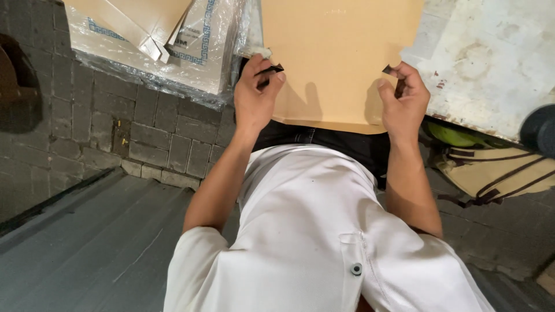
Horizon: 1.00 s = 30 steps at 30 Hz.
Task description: The person folds flat cardboard pieces into rectangular boxes by hand. They fold the side flaps, tuck the tabs into slots, and secure the structure, repeating the process for multiple units.
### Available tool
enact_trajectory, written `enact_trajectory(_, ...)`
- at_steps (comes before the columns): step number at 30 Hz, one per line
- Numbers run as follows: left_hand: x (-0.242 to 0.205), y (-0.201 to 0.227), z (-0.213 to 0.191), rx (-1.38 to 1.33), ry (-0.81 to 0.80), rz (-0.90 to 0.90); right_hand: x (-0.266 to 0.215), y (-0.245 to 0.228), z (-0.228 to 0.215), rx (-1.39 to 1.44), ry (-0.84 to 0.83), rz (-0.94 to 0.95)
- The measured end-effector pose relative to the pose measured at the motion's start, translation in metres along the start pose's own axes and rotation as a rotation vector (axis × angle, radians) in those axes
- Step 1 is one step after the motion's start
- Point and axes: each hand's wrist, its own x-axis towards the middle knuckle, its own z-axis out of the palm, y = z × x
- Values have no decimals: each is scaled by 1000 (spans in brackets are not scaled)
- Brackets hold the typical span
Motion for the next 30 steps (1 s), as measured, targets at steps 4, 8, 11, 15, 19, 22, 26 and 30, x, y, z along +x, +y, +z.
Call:
enact_trajectory(4,11,-17,15,-98,86,13,-1,-3,-2,-227,6,-204)
enact_trajectory(8,11,-44,17,-219,132,125,-4,4,-4,-323,-34,-373)
enact_trajectory(11,5,-35,17,-212,81,110,1,-17,0,-411,-101,-472)
enact_trajectory(15,4,-31,24,-211,180,58,0,-27,0,-657,-220,-531)
enact_trajectory(19,4,-23,22,386,100,703,4,-45,1,-892,-340,-455)
enact_trajectory(22,3,-15,24,716,74,928,10,-53,-1,-976,-410,-442)
enact_trajectory(26,0,-15,20,1055,66,1010,18,-50,-6,-1012,-484,-497)
enact_trajectory(30,6,-15,22,1138,94,1094,23,-48,-5,-994,-519,-411)
